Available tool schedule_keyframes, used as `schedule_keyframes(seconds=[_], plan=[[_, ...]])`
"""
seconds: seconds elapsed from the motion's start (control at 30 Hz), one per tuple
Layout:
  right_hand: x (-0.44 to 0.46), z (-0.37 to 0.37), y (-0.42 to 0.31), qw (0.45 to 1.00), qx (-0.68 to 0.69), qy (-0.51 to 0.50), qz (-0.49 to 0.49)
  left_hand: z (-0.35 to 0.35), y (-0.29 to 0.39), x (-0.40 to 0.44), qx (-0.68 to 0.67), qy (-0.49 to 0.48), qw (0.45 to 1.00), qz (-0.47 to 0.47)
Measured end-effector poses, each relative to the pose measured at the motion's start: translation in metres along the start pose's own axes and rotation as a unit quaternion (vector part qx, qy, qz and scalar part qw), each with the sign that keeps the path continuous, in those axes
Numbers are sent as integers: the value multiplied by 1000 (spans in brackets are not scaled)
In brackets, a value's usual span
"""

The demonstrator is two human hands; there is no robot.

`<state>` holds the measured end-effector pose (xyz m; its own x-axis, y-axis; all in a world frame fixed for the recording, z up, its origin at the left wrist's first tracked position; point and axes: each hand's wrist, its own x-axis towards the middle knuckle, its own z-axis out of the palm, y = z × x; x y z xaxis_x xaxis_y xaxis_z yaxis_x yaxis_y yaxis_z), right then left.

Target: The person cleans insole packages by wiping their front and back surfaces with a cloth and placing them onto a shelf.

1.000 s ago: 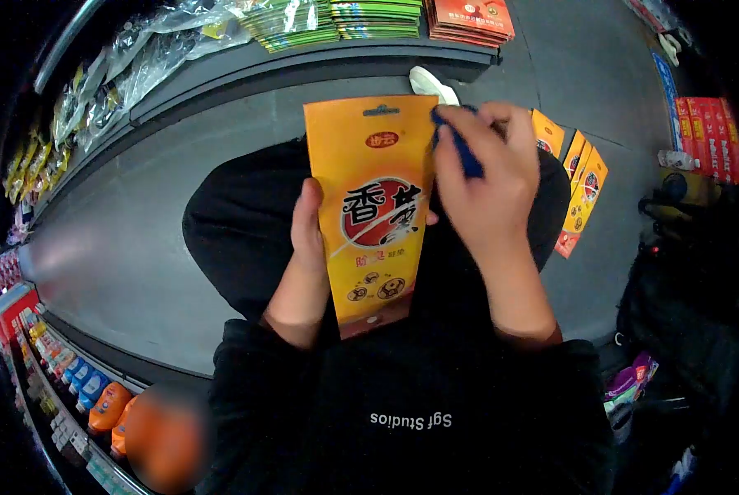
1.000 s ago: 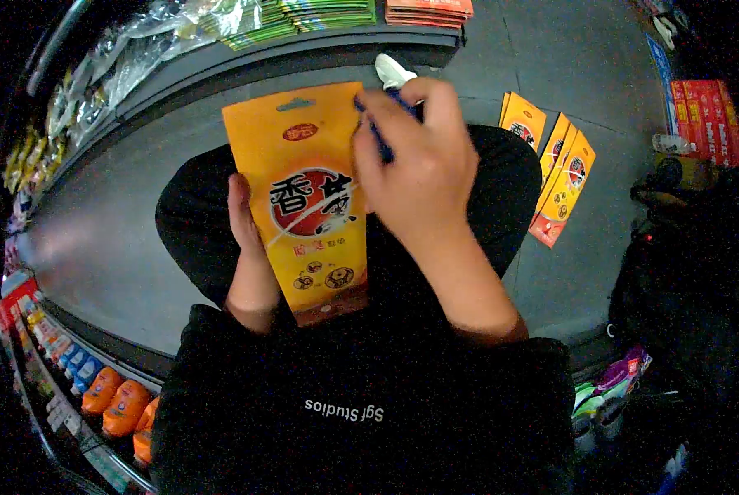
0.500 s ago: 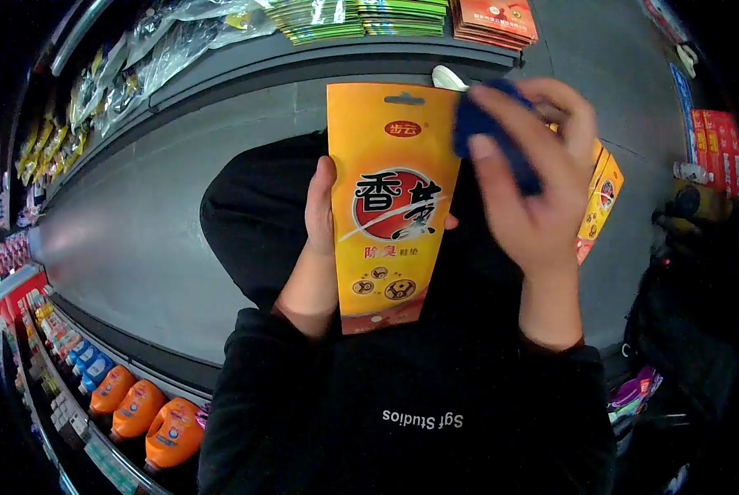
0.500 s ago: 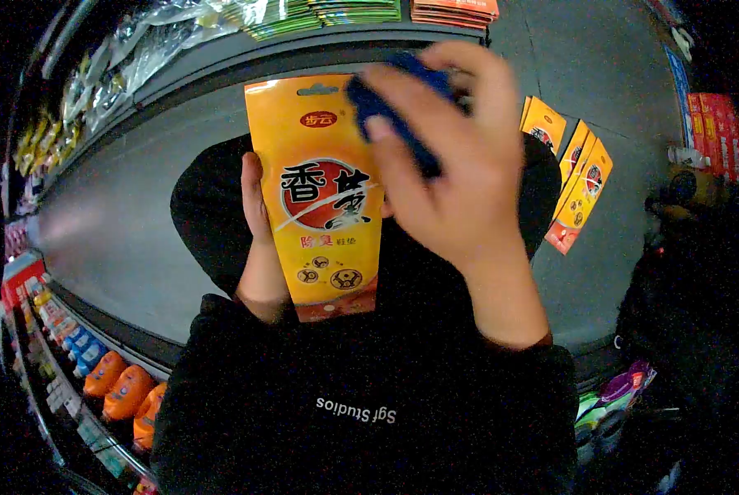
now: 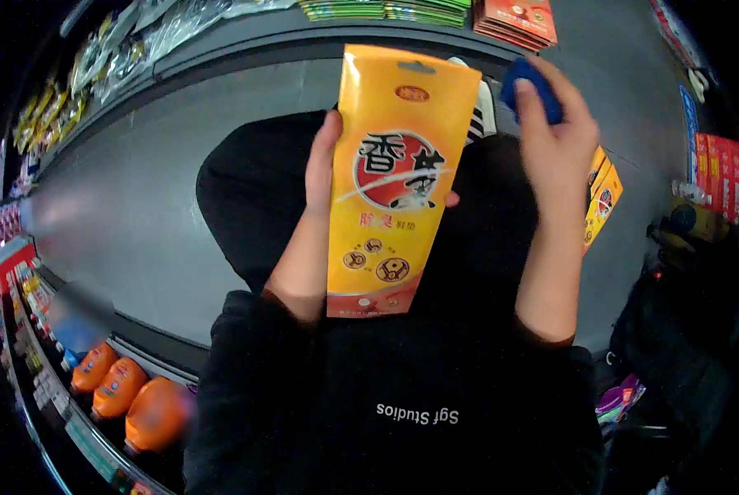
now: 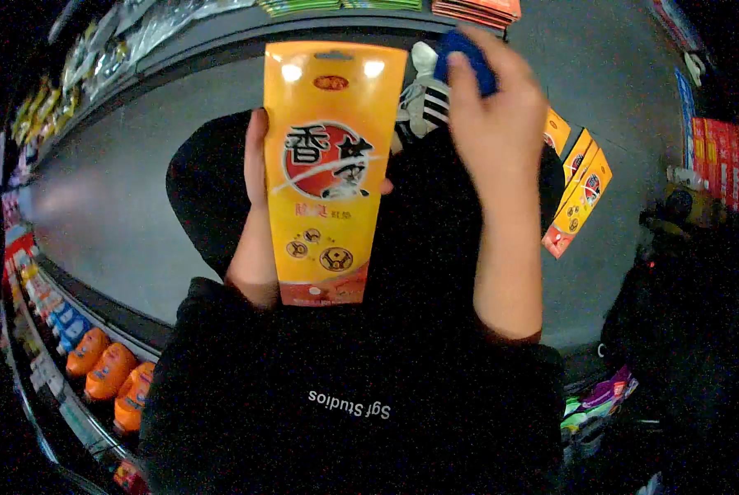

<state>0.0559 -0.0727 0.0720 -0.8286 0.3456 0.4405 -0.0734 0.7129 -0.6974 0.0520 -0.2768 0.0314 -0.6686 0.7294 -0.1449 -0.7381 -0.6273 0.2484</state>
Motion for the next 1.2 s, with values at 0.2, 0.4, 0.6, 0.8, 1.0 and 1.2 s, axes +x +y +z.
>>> schedule_keyframes(seconds=[0.2, 0.4, 0.6, 0.8, 1.0, 1.2], plan=[[-13, -8, -5, 981, 171, -44, 81, -8, 14, 7, 26, 18, 996, 85], [-21, 7, -28, 966, 171, -193, 7, -15, 13, 11, -28, -86, 991, 104], [-20, 31, -35, 980, 47, -136, -136, -15, 14, 13, 219, 142, 956, 134], [-22, 51, -50, 969, -4, -169, -181, -13, 10, 20, 188, 128, 966, 121], [-74, 54, -60, 924, 54, -301, -231, -31, 18, 17, 39, 42, 998, 33], [-105, 25, -70, 846, 95, -446, -275, -32, 17, 21, -6, 14, 999, 38]])
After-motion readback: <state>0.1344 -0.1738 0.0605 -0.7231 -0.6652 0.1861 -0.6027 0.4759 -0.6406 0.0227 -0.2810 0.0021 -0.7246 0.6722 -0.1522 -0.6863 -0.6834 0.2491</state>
